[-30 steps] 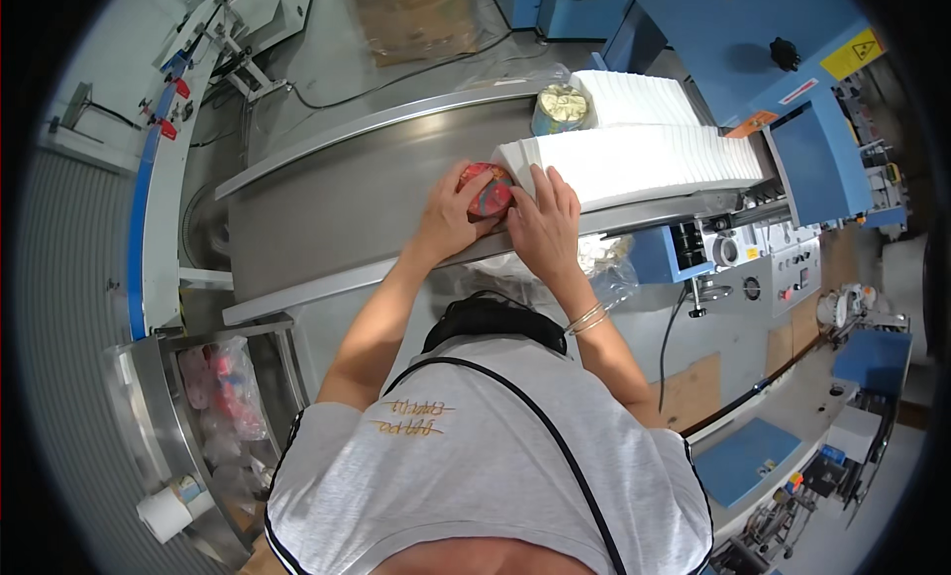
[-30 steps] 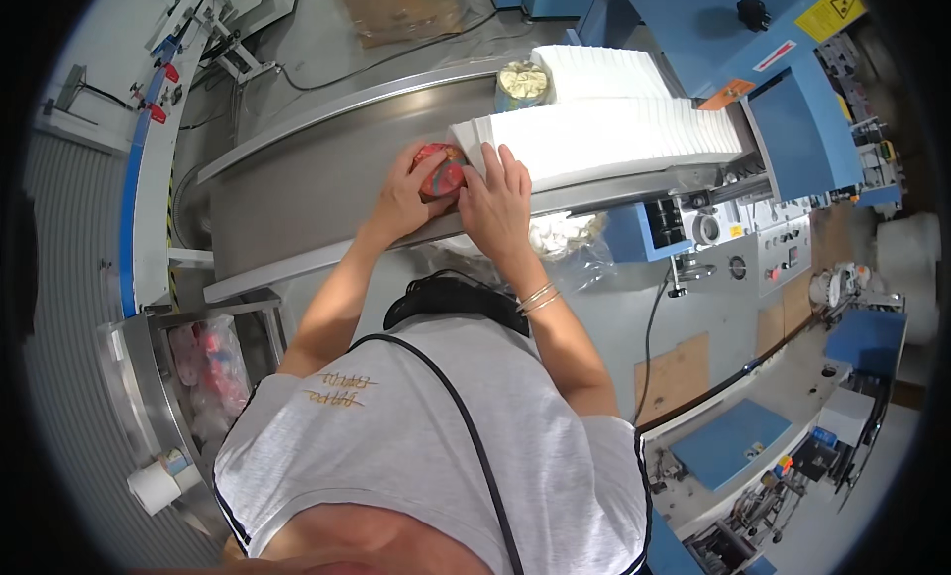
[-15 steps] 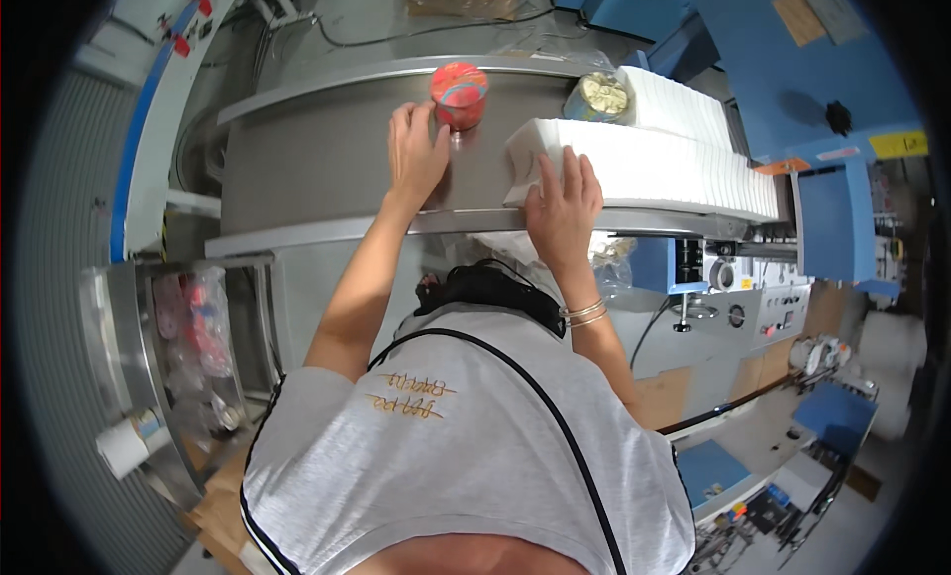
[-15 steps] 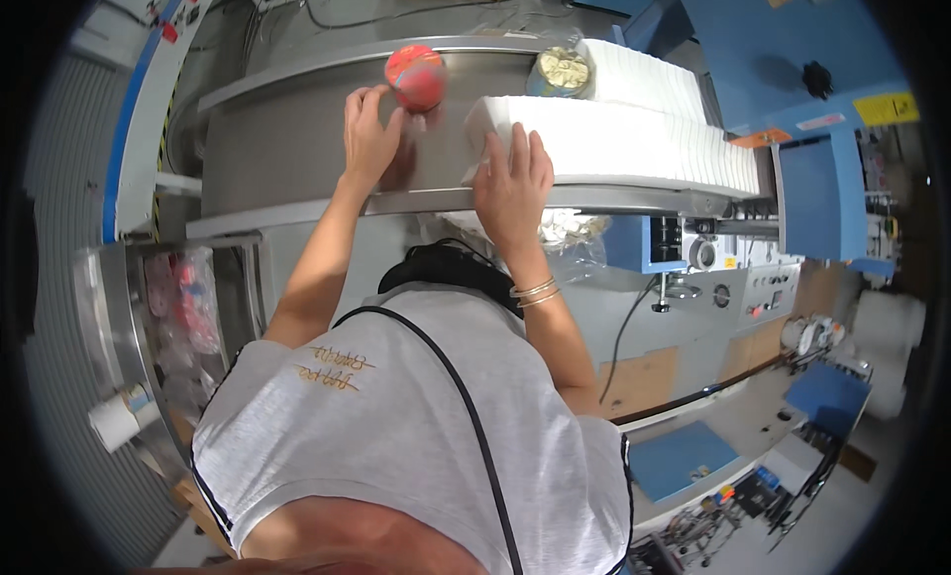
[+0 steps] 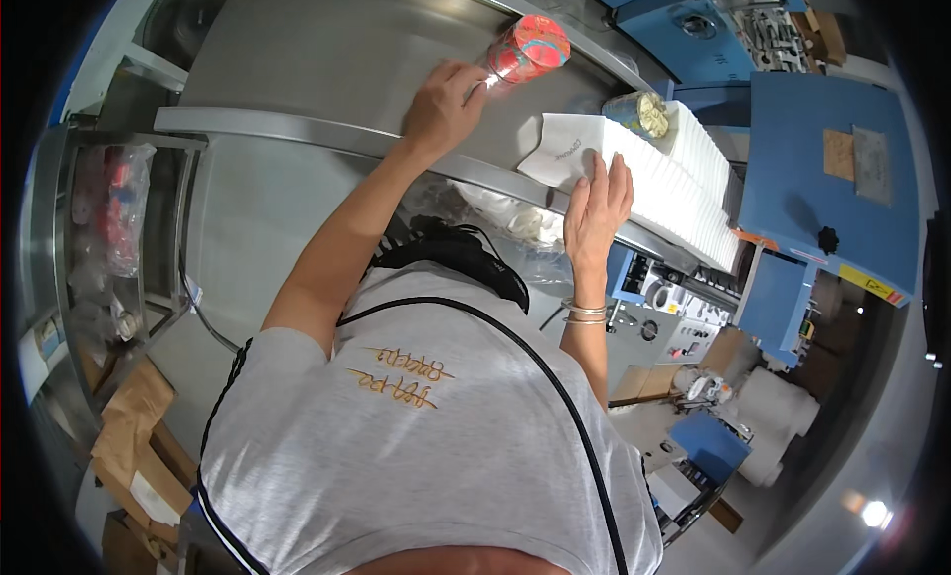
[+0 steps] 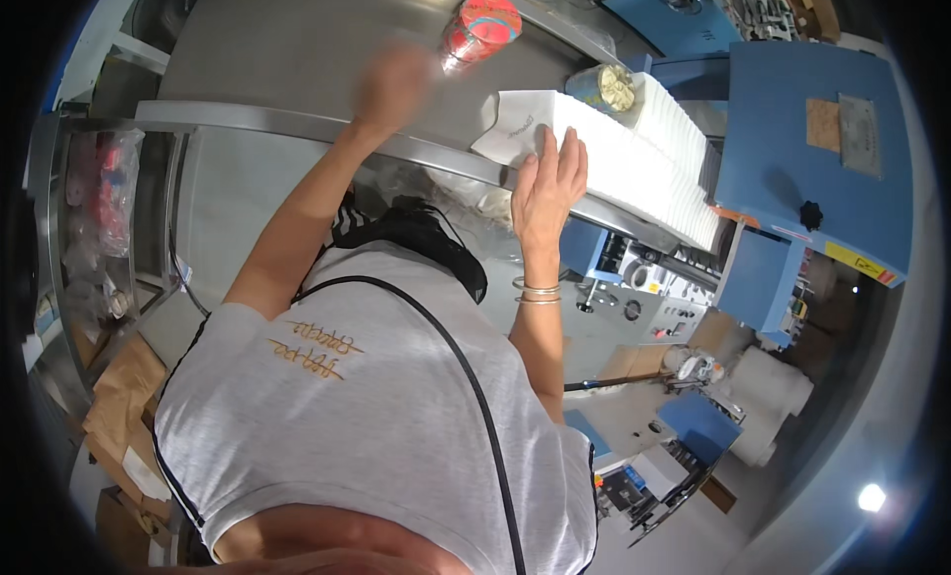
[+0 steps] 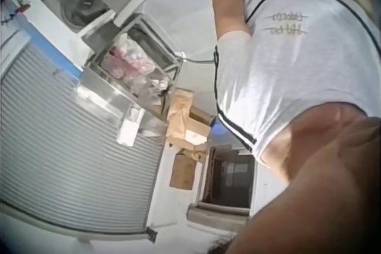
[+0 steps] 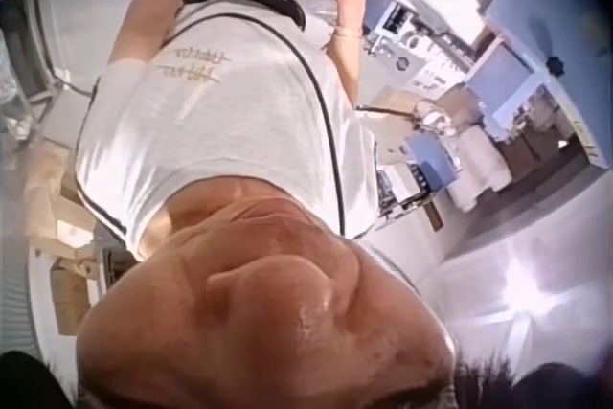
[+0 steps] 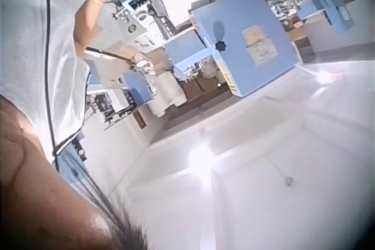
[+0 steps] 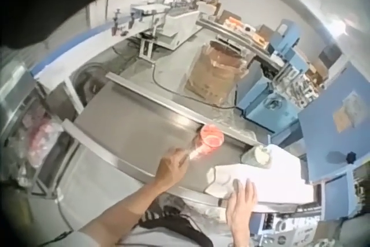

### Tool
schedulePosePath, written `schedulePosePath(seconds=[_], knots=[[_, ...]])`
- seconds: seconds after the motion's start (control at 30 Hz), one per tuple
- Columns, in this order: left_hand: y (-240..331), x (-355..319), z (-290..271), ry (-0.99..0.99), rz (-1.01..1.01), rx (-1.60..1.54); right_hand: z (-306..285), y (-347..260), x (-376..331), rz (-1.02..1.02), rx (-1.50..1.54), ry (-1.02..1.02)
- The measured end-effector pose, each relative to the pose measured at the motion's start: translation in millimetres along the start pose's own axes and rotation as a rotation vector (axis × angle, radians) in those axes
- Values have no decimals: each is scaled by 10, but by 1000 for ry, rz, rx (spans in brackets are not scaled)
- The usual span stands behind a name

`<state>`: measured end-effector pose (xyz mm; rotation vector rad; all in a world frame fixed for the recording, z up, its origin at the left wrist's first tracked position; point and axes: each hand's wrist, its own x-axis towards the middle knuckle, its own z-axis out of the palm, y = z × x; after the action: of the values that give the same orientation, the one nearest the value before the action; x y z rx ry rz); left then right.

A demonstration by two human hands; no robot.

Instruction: Loading stacks of paper napkins into a packaging machine conveyor belt.

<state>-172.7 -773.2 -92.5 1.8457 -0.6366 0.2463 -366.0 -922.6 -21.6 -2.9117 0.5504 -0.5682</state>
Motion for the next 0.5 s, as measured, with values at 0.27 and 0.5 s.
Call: schedulePosePath(seconds=[0.27, 0.5], knots=[[397, -137, 175, -544, 113, -156, -24, 34, 23, 0, -41, 48], [587, -455, 754, -640, 245, -209, -207, -125, -88, 38, 169, 180]])
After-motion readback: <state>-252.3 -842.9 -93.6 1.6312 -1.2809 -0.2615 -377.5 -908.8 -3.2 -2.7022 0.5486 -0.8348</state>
